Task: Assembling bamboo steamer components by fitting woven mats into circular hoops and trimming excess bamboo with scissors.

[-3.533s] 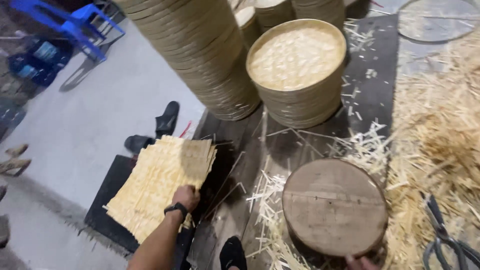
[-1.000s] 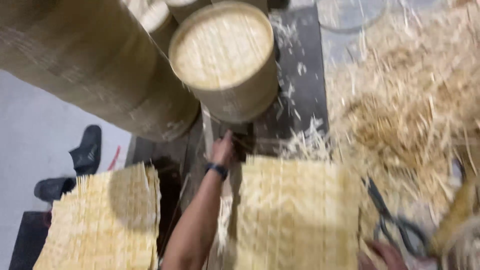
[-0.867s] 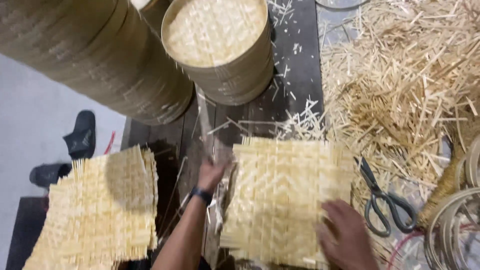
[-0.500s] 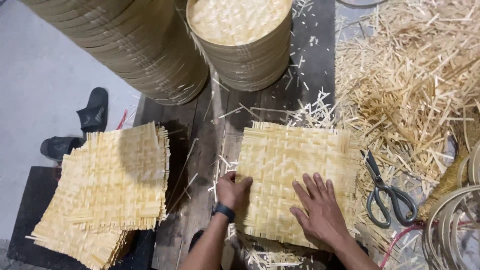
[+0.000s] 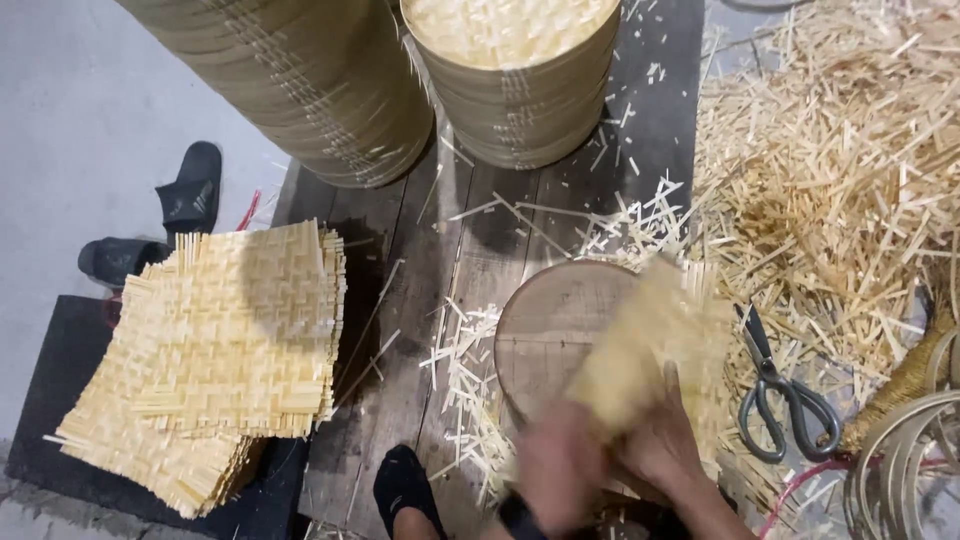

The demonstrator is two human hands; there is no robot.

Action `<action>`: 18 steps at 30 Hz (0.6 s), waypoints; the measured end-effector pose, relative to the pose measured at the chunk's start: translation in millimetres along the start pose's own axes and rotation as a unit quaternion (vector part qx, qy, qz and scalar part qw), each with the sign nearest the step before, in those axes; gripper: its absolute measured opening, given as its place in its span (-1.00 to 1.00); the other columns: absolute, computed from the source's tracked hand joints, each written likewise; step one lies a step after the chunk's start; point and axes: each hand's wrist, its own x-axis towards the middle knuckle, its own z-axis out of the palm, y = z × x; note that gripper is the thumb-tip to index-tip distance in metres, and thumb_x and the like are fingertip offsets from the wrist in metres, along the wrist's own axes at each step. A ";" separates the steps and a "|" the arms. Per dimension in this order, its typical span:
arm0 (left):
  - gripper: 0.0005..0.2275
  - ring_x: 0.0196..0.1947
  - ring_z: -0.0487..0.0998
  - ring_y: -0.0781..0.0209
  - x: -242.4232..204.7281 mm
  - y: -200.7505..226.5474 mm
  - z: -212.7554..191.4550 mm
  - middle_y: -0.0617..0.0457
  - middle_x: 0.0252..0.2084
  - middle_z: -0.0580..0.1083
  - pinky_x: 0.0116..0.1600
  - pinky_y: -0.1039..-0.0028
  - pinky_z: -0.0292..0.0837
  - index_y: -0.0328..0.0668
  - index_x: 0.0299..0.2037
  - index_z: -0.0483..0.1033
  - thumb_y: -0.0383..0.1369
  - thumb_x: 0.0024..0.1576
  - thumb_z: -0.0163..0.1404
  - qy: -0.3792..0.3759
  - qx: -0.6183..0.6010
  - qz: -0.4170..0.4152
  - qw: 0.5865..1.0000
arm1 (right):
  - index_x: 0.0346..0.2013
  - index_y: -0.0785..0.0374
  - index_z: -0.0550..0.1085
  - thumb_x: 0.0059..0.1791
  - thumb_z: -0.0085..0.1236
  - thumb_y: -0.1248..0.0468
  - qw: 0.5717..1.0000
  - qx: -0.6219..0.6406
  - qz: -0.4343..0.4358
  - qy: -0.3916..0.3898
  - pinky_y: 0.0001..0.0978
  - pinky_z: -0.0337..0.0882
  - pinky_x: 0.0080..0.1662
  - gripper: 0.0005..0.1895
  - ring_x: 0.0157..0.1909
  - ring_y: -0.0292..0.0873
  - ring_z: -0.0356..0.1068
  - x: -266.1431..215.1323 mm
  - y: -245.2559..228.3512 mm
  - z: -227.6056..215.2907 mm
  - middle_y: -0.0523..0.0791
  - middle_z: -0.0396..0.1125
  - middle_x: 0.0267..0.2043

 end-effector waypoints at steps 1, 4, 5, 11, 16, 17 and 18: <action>-0.90 -0.42 0.52 0.03 17.9 -14.9 -15.9 -0.03 -0.41 0.48 -0.34 0.23 0.48 -0.13 -0.25 0.47 -0.45 0.05 0.03 -0.063 -0.024 -0.253 0.965 | 0.39 0.01 0.24 -0.08 0.08 -0.07 1.000 0.017 -0.008 0.022 0.13 -0.30 0.48 -0.25 0.58 0.12 -0.25 0.7 -1.7 -0.9 -0.03 -0.01 0.47; -0.89 -0.44 0.57 0.14 52.7 -80.1 -40.5 -0.04 -0.40 0.58 -0.30 0.32 0.55 -0.21 -0.21 0.56 -0.40 0.11 0.08 -0.097 -0.037 -0.465 0.879 | 0.40 -0.02 0.25 -0.07 0.06 -0.02 0.995 0.055 -0.023 0.082 0.16 -0.26 0.43 -0.28 0.55 0.17 -0.22 2.8 -5.2 -7.1 0.03 -0.03 0.50; -0.85 -0.42 0.59 0.14 58.5 -103.7 -46.4 -0.10 -0.38 0.61 -0.26 0.36 0.56 -0.34 -0.26 0.63 -0.41 0.04 0.21 -0.068 -0.028 -0.449 0.890 | 0.41 -0.04 0.24 -0.06 0.04 0.00 0.990 0.075 -0.033 0.112 0.17 -0.23 0.40 -0.29 0.54 0.19 -0.20 1.2 -7.1 -9.9 0.06 -0.05 0.52; -0.73 -0.38 0.61 0.26 31.2 -181.5 -6.4 -0.07 -0.32 0.66 -0.26 0.43 0.57 -0.44 -0.21 0.68 -0.46 -0.10 0.36 -0.040 -0.177 -0.467 0.866 | 0.38 -0.04 0.24 -0.05 0.03 -0.03 0.978 0.090 -0.056 0.181 0.20 -0.18 0.39 -0.31 0.50 0.20 -0.15 5.3 0.5 8.2 0.06 -0.01 0.47; -0.91 -0.46 0.55 0.16 55.4 -111.0 -31.9 -0.07 -0.43 0.59 -0.34 0.36 0.52 -0.38 -0.33 0.63 -0.48 0.03 0.20 -0.048 -0.088 -0.504 0.858 | 0.40 -0.07 0.24 -0.05 0.02 -0.04 0.986 0.068 -0.035 0.151 0.19 -0.18 0.40 -0.29 0.50 0.18 -0.16 0.9 -4.3 4.4 0.04 -0.01 0.49; -0.89 -0.48 0.49 0.08 55.7 -97.9 -32.4 -0.11 -0.47 0.55 -0.38 0.31 0.49 -0.40 -0.38 0.61 -0.49 0.14 0.09 -0.041 -0.038 -0.508 0.859 | 0.42 -0.07 0.23 -0.05 0.02 -0.04 0.987 0.064 -0.030 0.145 0.18 -0.19 0.40 -0.28 0.50 0.18 -0.17 -0.4 -5.2 4.9 0.05 -0.02 0.50; -0.89 -0.48 0.49 0.08 34.6 -88.2 -20.1 -0.11 -0.47 0.55 -0.38 0.31 0.49 -0.40 -0.38 0.61 -0.49 0.14 0.09 -0.041 -0.039 -0.507 0.860 | 0.42 -0.07 0.23 -0.05 0.02 -0.04 0.987 0.063 -0.030 0.147 0.18 -0.19 0.40 -0.28 0.50 0.18 -0.17 1.8 -5.2 -1.4 0.05 -0.02 0.50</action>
